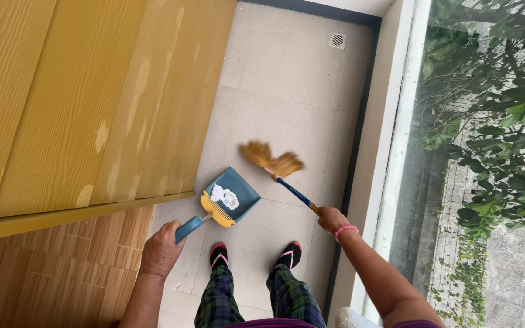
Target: The person sweeps a wooden floor and a tiled balcony area using a broom and dustpan. They gather debris into the dustpan while moving between rooms and along the balcony edge.
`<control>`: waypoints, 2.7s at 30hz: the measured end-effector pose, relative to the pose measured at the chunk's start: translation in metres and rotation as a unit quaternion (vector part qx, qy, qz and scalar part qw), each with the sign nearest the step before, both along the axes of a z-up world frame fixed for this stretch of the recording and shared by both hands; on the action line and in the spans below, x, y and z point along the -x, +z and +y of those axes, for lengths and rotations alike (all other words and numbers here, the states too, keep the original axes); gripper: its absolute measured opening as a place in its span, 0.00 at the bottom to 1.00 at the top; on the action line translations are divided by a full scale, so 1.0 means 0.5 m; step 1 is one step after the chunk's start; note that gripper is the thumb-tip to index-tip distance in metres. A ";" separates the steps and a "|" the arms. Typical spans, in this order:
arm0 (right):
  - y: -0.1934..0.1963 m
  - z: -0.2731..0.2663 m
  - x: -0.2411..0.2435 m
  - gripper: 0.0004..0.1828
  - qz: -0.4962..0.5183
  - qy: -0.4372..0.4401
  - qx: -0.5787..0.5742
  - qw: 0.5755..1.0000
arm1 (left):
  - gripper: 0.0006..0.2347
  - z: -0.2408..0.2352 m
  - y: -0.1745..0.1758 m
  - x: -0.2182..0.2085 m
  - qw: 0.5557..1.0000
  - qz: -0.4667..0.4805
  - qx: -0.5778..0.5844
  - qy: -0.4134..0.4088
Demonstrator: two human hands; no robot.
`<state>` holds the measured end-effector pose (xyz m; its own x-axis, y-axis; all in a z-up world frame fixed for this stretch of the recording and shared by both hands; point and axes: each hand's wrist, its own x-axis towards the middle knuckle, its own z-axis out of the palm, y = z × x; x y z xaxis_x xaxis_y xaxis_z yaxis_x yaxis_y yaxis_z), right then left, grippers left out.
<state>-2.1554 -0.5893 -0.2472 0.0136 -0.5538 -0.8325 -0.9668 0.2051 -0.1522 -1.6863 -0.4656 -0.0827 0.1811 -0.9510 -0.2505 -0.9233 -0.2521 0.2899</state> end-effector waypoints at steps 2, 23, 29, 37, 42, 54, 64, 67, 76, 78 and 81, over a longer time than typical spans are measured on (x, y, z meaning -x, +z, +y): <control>0.071 0.000 0.075 0.23 -0.020 -0.033 -0.039 0.998 | 0.10 0.011 -0.003 0.004 1.000 -0.006 -0.019 0.006; -0.028 -0.107 0.114 0.21 0.053 0.024 0.095 0.994 | 0.12 -0.149 -0.051 0.106 0.993 0.027 0.091 0.064; 0.157 -0.184 0.280 0.21 0.074 0.044 0.125 0.988 | 0.11 -0.214 -0.048 0.140 0.993 0.009 0.095 0.064; 0.006 -0.363 0.309 0.18 0.147 -0.083 0.211 0.963 | 0.11 -0.262 -0.034 0.152 0.993 -0.004 0.058 0.100; -0.074 -0.304 0.145 0.20 0.093 0.009 0.125 0.988 | 0.12 -0.312 -0.050 0.138 0.994 -0.010 0.073 0.087; 0.189 -0.564 0.289 0.18 0.153 0.100 0.176 0.967 | 0.12 -0.354 -0.058 0.103 0.993 -0.010 0.066 0.092; -0.090 -0.764 0.181 0.19 0.158 -0.033 0.175 0.971 | 0.13 -0.389 -0.053 0.108 0.993 -0.038 0.011 0.115; -0.106 -0.696 0.079 0.21 0.105 0.065 0.134 0.983 | 0.12 -0.402 -0.041 0.111 0.992 -0.027 0.001 0.124; 0.181 -0.820 0.201 0.23 0.045 0.125 0.129 0.983 | 0.12 -0.596 0.013 0.178 0.990 0.019 0.033 0.134; 0.215 -0.888 0.233 0.22 0.087 0.104 0.123 0.983 | 0.12 -0.660 0.027 0.194 0.990 0.030 0.041 0.130; 0.204 -1.023 0.280 0.19 0.163 0.102 0.165 0.967 | 0.13 -0.763 0.038 0.216 0.990 0.050 0.070 0.109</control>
<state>-2.2955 -1.1009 -0.1453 -0.0827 -0.8039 -0.5889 -0.9898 -0.0025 0.1424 -1.7944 -0.8470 -0.0639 0.3677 -0.9186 -0.1450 -0.8163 -0.3936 0.4228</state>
